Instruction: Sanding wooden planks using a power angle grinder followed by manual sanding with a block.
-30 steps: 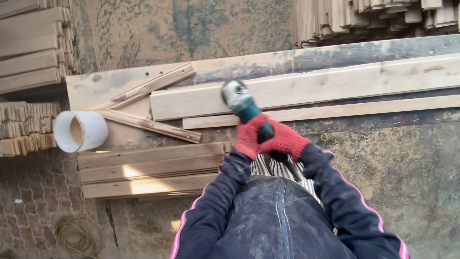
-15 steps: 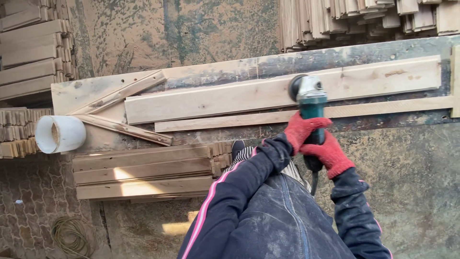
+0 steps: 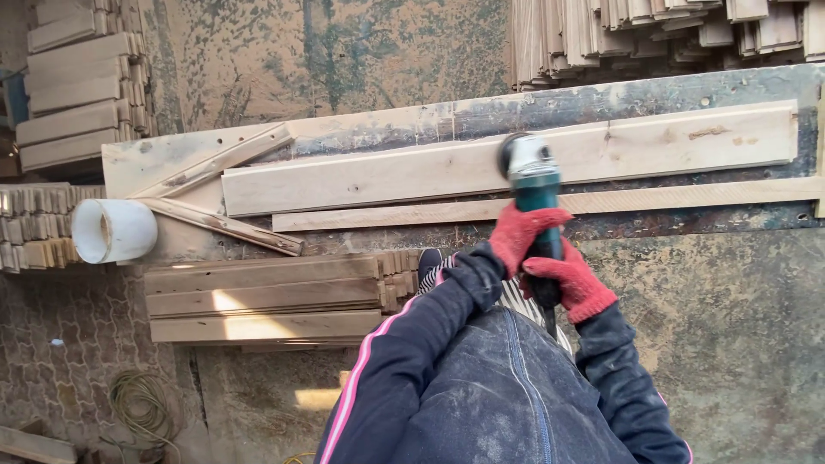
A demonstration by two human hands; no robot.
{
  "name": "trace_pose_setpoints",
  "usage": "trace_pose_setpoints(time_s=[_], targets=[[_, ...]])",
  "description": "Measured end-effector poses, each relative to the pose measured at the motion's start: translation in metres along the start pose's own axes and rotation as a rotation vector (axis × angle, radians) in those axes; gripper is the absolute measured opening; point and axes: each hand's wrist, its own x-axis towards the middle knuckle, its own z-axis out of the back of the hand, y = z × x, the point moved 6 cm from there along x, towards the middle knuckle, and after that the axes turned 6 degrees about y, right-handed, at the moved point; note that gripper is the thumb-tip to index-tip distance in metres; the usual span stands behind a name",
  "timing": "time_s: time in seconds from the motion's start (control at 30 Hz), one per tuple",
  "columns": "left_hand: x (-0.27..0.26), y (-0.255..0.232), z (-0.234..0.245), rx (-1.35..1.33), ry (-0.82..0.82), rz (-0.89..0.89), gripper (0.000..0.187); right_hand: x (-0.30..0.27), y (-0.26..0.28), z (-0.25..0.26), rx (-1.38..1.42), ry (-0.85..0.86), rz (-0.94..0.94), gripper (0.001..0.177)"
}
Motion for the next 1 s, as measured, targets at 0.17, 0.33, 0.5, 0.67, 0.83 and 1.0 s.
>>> trace_pose_setpoints(time_s=[0.17,0.33,0.5,0.67,0.83,1.0], targets=[[0.015,0.007,-0.039,0.057,0.075,0.033,0.055,-0.007,0.006,0.025,0.087,-0.076,0.036,0.054],[0.011,-0.003,0.003,0.005,0.050,-0.011,0.052,0.019,-0.011,0.007,0.068,-0.019,-0.023,0.055],[-0.013,-0.013,0.067,0.013,-0.114,-0.021,0.061,0.039,-0.036,-0.024,0.004,0.163,-0.085,0.053],[0.003,0.000,0.044,0.032,-0.055,0.001,0.058,0.023,-0.026,-0.011,0.030,0.071,-0.062,0.051],[0.012,-0.002,0.000,0.091,0.076,-0.014,0.063,0.011,-0.021,0.006,0.036,-0.102,0.024,0.050],[-0.003,-0.011,0.013,0.121,0.068,-0.021,0.060,0.007,-0.016,-0.011,0.066,-0.085,0.013,0.046]])
